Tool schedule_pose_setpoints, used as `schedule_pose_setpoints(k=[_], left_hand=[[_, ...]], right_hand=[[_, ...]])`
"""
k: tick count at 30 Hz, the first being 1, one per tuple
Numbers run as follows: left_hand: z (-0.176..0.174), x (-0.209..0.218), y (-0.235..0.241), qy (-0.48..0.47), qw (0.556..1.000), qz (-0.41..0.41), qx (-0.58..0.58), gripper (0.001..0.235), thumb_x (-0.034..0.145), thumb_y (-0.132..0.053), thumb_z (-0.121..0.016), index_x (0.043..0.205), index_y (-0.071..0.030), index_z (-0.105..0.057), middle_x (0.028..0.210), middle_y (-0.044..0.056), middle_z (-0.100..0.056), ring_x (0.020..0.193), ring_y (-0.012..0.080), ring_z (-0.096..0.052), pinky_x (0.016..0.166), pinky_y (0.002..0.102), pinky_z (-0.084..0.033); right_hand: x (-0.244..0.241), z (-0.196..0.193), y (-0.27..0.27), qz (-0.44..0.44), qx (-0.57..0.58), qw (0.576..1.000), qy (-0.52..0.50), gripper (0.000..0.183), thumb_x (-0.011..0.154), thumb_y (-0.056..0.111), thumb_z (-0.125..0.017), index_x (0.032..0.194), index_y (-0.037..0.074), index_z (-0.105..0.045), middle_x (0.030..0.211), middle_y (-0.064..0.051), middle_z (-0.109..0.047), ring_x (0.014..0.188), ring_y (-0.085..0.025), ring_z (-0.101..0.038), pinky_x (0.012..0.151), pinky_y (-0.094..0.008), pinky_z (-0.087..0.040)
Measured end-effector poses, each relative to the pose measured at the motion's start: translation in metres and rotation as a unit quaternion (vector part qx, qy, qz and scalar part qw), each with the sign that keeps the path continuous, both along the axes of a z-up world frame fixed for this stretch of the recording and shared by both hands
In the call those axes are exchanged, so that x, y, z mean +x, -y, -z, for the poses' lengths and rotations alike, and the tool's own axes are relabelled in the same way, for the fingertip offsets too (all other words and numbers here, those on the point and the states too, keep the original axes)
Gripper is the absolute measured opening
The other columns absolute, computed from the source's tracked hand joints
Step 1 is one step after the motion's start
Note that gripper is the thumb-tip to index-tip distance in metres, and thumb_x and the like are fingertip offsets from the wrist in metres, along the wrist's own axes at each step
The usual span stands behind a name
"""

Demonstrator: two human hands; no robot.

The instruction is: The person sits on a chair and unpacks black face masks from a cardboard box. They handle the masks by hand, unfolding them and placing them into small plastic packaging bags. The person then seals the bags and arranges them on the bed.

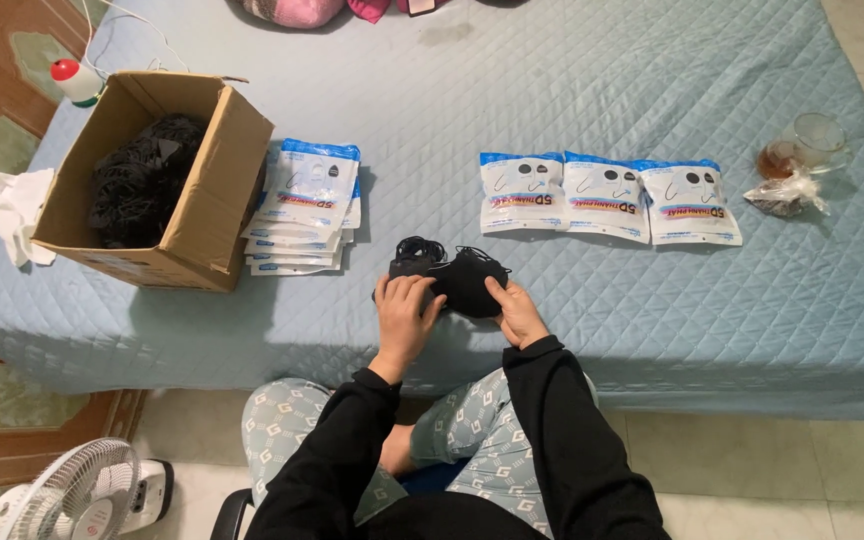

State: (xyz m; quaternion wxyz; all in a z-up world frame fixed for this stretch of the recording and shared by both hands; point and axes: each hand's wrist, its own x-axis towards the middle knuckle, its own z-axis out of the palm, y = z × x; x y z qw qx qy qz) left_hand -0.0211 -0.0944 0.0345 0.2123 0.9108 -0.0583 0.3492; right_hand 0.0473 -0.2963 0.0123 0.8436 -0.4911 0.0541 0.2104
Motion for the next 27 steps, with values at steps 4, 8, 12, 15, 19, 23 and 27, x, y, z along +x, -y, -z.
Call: schedule_pose_setpoints(k=[4,8,12,15,19,23,27], left_hand=[[0.025,0.006,-0.006,-0.145,0.966,0.023,-0.213,0.015,0.091,-0.035,-0.079,0.093,-0.021,-0.072,0.074,-0.009,-0.069,0.08,0.0091,-0.067,0.102,0.032,-0.038],[0.002,0.001,-0.01,-0.255,0.892,0.032,-0.372,0.007,0.092,-0.019,-0.077,0.098,-0.015,-0.074,0.079,0.005,-0.076,0.078,0.0193,-0.072,0.079,0.036,-0.052],[0.003,0.005,-0.017,-0.292,0.846,0.037,-0.444,0.014,0.089,-0.014,-0.077,0.103,-0.013,-0.074,0.079,0.006,-0.076,0.077,0.0141,-0.071,0.073,0.03,-0.056],[-0.003,0.007,-0.022,-0.294,0.835,0.045,-0.463,0.013,0.089,-0.012,-0.076,0.102,-0.011,-0.076,0.078,0.006,-0.076,0.075,0.0121,-0.07,0.07,0.027,-0.056],[-0.002,0.014,-0.031,-0.259,0.797,0.073,-0.54,0.017,0.089,-0.01,-0.077,0.105,-0.008,-0.075,0.08,0.006,-0.074,0.067,0.0105,-0.062,0.06,0.023,-0.053],[0.003,0.021,-0.052,-0.189,0.719,0.098,-0.662,0.015,0.094,-0.009,-0.073,0.108,-0.007,-0.069,0.077,0.002,-0.068,0.062,0.007,-0.059,0.05,0.016,-0.046],[0.001,0.013,-0.066,-0.207,0.665,0.067,-0.715,0.021,0.094,-0.008,-0.072,0.114,-0.005,-0.067,0.075,0.004,-0.066,0.05,0.0057,-0.05,0.04,0.015,-0.037]], right_hand=[[0.002,0.002,0.0,-0.007,-0.001,1.0,0.002,0.023,0.101,0.027,-0.07,0.113,0.007,-0.075,0.108,-0.015,-0.077,0.096,-0.024,-0.077,0.087,-0.04,-0.062],[0.008,0.015,0.001,-0.008,-0.005,1.0,-0.005,0.02,0.101,0.025,-0.07,0.11,0.007,-0.074,0.106,-0.015,-0.078,0.093,-0.024,-0.077,0.084,-0.04,-0.063],[0.008,0.022,0.004,-0.007,-0.008,1.0,-0.005,0.016,0.1,0.021,-0.071,0.108,0.007,-0.072,0.104,-0.014,-0.078,0.09,-0.023,-0.077,0.08,-0.039,-0.064],[0.008,0.027,0.006,-0.015,-0.022,1.0,-0.009,0.016,0.1,0.02,-0.071,0.109,0.007,-0.071,0.101,-0.012,-0.078,0.088,-0.022,-0.077,0.078,-0.04,-0.064],[0.014,0.042,0.012,0.01,-0.02,1.0,-0.021,0.019,0.101,0.019,-0.068,0.118,0.009,-0.07,0.11,-0.014,-0.077,0.097,-0.03,-0.077,0.084,-0.053,-0.063],[0.013,0.031,0.012,0.053,0.025,0.998,-0.036,0.019,0.102,0.013,-0.065,0.118,0.003,-0.067,0.109,-0.02,-0.076,0.1,-0.035,-0.075,0.085,-0.056,-0.062],[0.015,0.028,0.014,0.11,0.068,0.99,-0.054,0.026,0.101,0.012,-0.068,0.124,0.002,-0.062,0.119,-0.025,-0.072,0.108,-0.041,-0.071,0.088,-0.061,-0.06]])
